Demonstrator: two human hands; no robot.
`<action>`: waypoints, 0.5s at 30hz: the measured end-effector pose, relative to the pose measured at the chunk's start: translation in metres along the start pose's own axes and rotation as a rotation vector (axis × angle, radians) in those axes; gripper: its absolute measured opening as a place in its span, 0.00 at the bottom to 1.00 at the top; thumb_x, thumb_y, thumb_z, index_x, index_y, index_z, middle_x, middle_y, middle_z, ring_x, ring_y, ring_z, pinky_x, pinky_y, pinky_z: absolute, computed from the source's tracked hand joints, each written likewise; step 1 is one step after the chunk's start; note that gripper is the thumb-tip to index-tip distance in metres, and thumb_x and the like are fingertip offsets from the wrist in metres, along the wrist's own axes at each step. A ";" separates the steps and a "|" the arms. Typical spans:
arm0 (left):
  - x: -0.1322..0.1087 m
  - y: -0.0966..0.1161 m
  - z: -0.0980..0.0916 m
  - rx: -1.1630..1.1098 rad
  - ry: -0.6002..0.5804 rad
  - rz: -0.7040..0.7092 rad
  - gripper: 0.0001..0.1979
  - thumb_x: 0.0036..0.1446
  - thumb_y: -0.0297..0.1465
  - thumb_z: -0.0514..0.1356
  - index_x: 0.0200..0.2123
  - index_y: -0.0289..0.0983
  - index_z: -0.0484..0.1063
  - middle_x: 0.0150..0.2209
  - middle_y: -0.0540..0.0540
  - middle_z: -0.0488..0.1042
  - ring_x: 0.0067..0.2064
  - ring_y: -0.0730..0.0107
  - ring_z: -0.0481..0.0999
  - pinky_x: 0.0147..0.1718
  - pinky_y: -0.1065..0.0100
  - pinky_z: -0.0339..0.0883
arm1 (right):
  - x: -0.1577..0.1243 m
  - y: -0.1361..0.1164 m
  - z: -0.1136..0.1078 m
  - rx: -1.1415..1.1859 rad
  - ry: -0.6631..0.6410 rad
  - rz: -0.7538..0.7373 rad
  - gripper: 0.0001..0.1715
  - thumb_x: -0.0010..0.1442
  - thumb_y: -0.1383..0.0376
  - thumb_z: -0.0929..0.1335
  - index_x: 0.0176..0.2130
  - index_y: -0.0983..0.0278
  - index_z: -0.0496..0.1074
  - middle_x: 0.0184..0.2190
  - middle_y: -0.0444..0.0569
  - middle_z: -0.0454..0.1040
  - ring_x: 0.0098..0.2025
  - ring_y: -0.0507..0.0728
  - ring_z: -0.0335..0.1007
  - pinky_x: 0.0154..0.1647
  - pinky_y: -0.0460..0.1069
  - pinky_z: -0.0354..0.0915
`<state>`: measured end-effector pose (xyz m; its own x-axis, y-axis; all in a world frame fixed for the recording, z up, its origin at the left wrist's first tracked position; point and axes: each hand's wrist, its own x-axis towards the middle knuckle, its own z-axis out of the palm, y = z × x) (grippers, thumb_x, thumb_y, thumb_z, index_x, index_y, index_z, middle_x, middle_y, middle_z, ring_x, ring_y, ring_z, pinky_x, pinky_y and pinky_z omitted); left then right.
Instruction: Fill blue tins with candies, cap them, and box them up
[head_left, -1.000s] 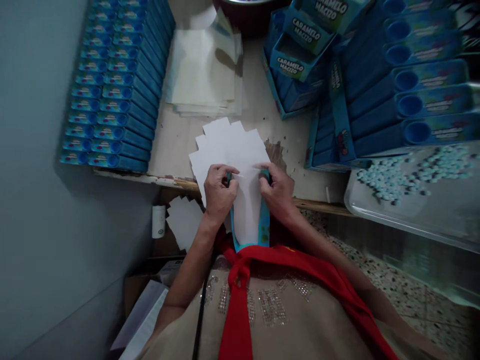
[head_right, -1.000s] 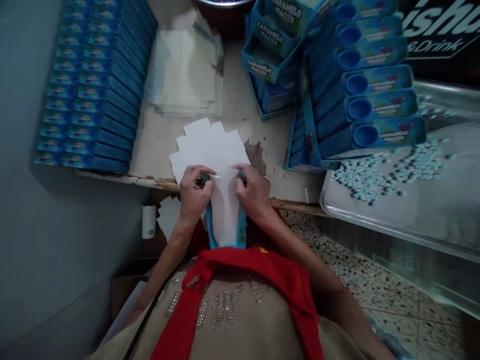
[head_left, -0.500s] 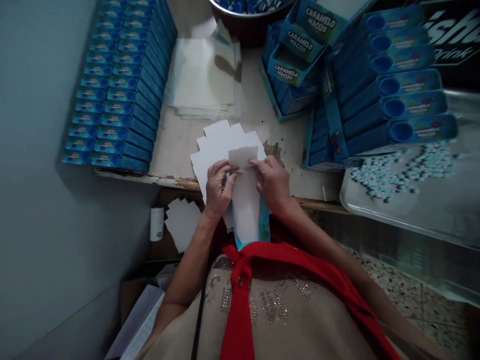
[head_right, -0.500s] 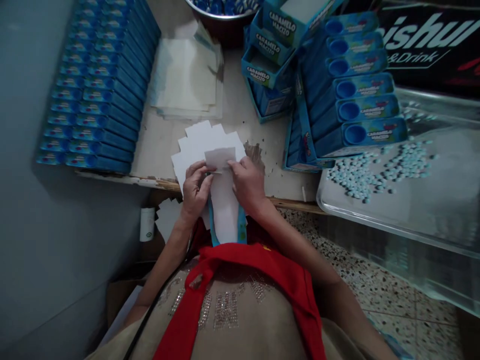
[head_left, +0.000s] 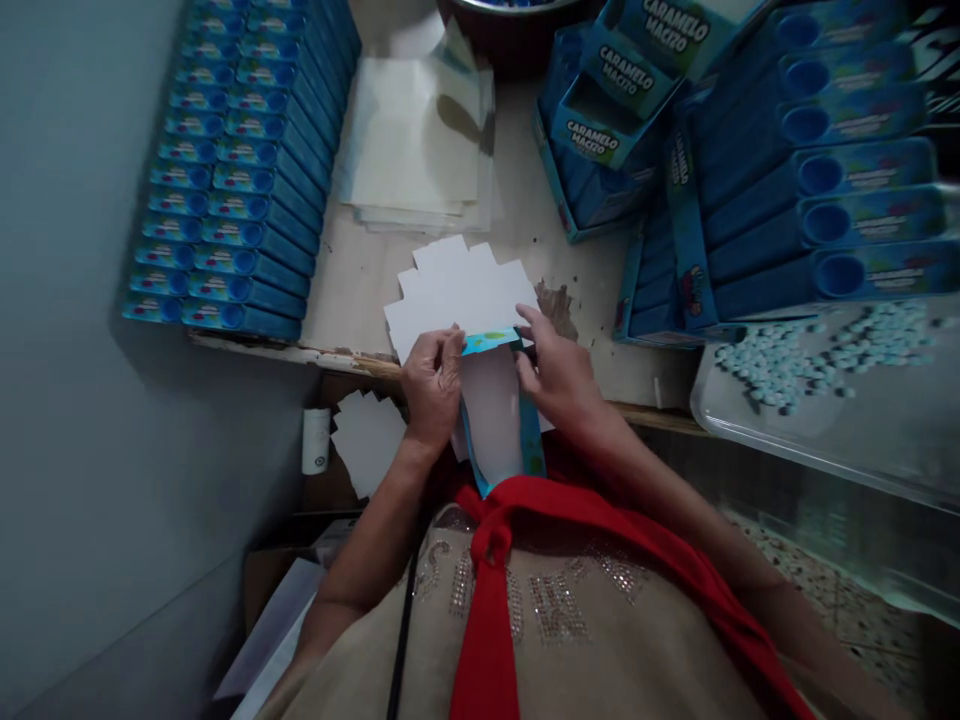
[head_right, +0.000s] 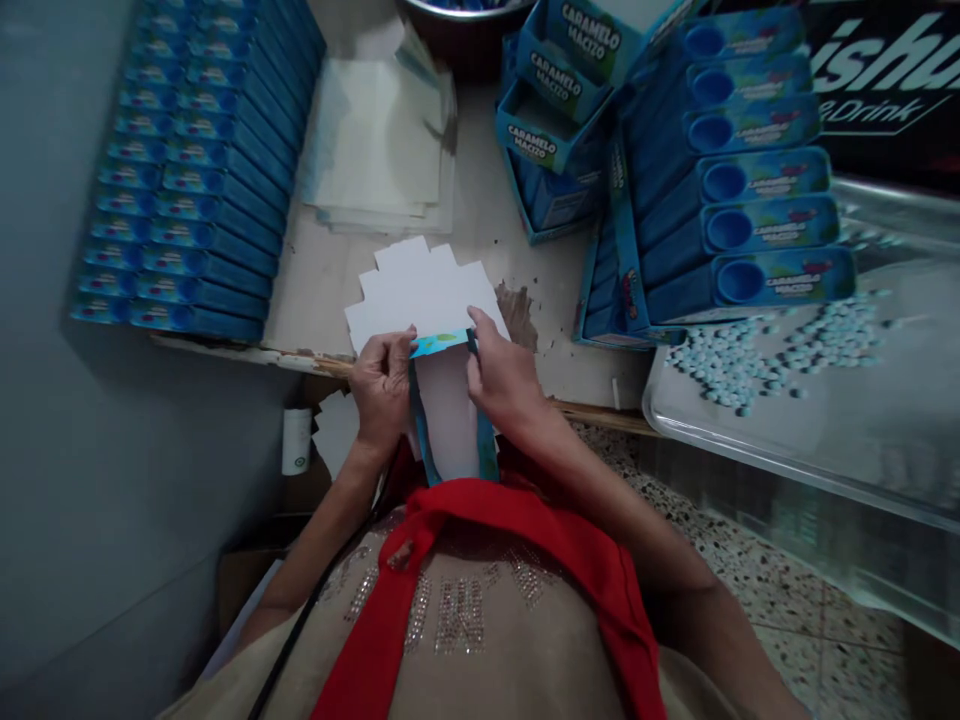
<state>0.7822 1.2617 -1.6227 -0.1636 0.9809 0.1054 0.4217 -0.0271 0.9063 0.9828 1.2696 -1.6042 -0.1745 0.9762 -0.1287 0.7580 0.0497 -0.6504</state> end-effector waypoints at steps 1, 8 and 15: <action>0.006 0.000 -0.003 -0.003 -0.055 -0.024 0.12 0.75 0.43 0.65 0.46 0.40 0.80 0.48 0.42 0.86 0.50 0.61 0.87 0.53 0.59 0.81 | 0.006 0.001 -0.007 0.023 -0.065 -0.020 0.35 0.73 0.68 0.62 0.75 0.68 0.67 0.57 0.63 0.84 0.52 0.66 0.84 0.53 0.58 0.78; 0.054 0.003 -0.014 0.462 -0.408 0.123 0.07 0.60 0.29 0.75 0.42 0.40 0.88 0.44 0.41 0.85 0.45 0.55 0.84 0.46 0.57 0.79 | 0.066 -0.007 -0.027 -0.316 -0.308 -0.228 0.16 0.72 0.59 0.72 0.50 0.63 0.88 0.47 0.57 0.84 0.46 0.62 0.80 0.46 0.52 0.70; 0.070 0.019 -0.002 0.835 -0.468 0.223 0.02 0.59 0.29 0.72 0.32 0.41 0.84 0.36 0.42 0.82 0.36 0.54 0.82 0.33 0.58 0.67 | 0.084 -0.041 -0.024 -0.618 -0.402 -0.300 0.16 0.73 0.62 0.70 0.49 0.67 0.88 0.47 0.64 0.87 0.46 0.68 0.84 0.44 0.55 0.71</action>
<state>0.7776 1.3294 -1.5970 0.2905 0.9520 -0.0970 0.9244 -0.2529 0.2856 0.9518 1.3546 -1.5703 -0.5506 0.7577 -0.3504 0.8335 0.5216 -0.1821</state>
